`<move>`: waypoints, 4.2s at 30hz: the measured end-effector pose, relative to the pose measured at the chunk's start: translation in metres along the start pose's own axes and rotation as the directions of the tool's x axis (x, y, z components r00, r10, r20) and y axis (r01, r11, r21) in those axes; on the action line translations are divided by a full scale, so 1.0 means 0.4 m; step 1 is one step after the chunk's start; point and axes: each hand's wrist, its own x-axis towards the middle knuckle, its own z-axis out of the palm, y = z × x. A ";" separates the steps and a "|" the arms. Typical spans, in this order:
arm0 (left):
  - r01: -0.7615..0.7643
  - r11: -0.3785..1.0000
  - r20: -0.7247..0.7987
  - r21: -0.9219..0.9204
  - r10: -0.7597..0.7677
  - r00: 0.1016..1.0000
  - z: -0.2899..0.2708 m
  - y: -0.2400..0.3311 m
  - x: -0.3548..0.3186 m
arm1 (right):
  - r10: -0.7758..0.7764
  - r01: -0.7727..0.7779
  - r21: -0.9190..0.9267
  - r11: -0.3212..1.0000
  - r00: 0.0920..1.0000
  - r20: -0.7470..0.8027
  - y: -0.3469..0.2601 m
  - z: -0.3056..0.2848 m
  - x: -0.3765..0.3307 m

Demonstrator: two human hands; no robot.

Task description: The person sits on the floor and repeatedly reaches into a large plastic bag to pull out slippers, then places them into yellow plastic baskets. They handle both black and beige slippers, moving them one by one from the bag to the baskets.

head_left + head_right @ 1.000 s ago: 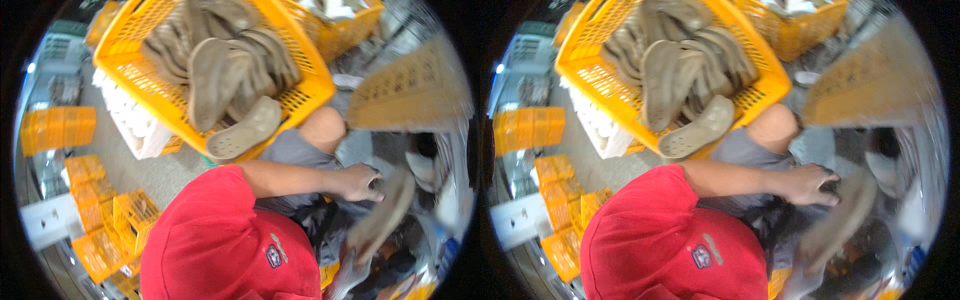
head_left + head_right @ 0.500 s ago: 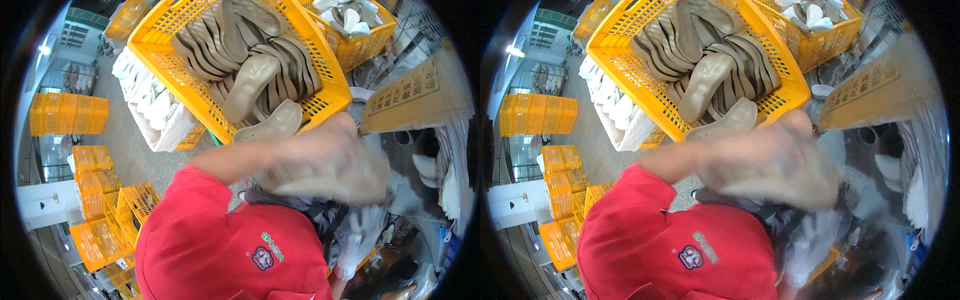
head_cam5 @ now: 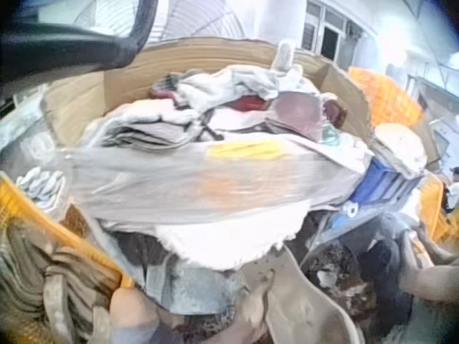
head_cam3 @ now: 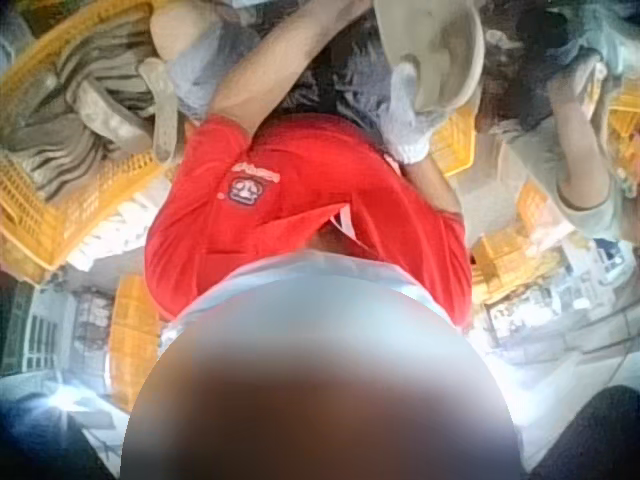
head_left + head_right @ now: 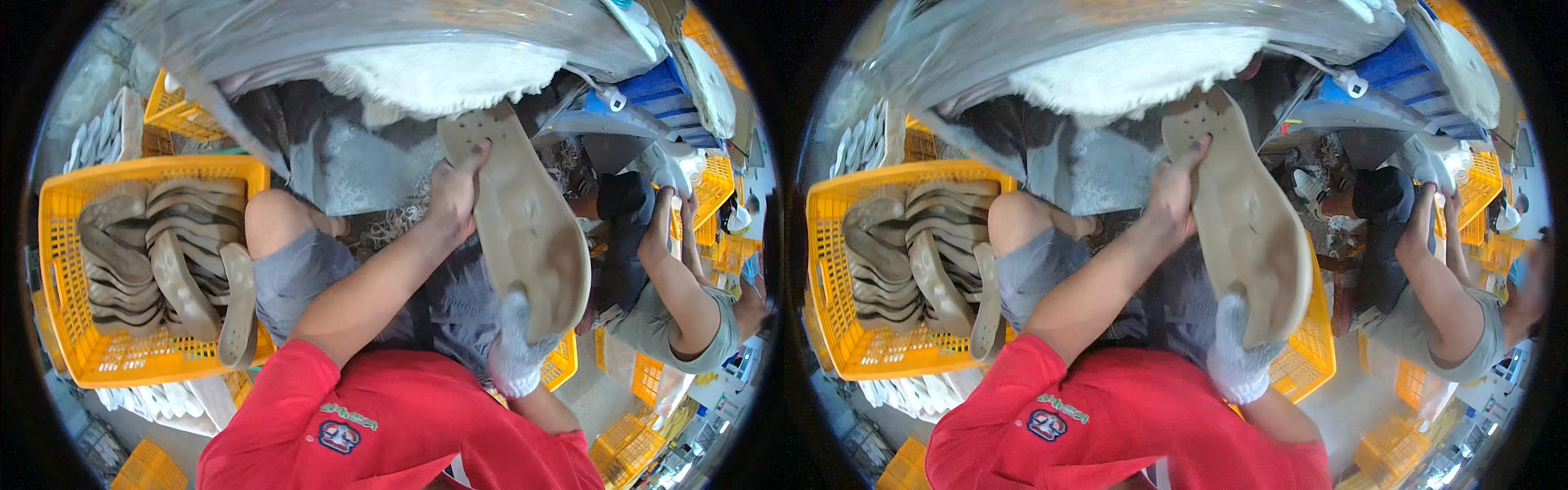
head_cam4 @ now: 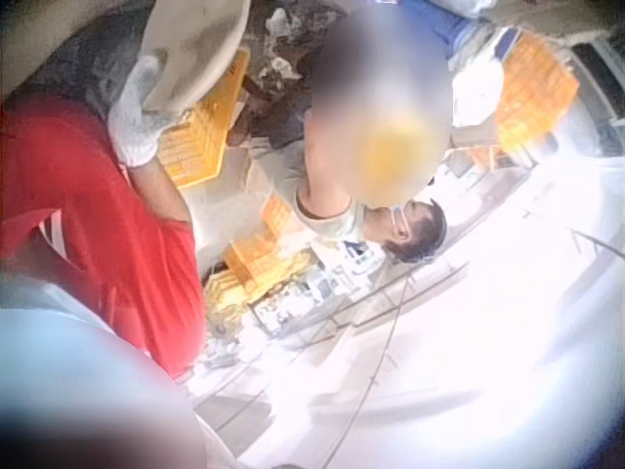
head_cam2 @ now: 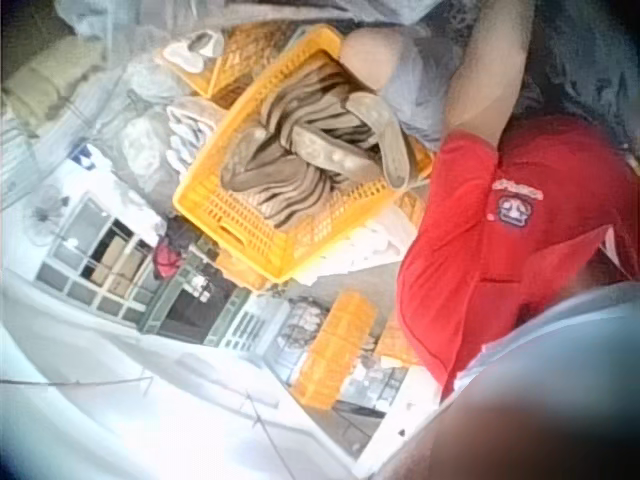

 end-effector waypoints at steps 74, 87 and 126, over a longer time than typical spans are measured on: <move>-0.049 0.964 -0.130 0.263 0.086 0.988 -0.101 0.303 0.078 | 0.215 -0.534 0.129 0.836 0.535 0.817 -0.135 0.327 0.273; 0.005 0.944 -0.203 0.331 0.067 0.977 -0.132 0.269 0.069 | -0.250 0.359 -0.307 0.881 0.906 0.342 -0.160 0.363 0.230; -0.431 -0.623 0.640 0.652 0.148 0.754 -0.074 0.294 -0.383 | 0.401 -0.438 0.050 0.897 0.858 0.321 -0.051 -0.006 0.032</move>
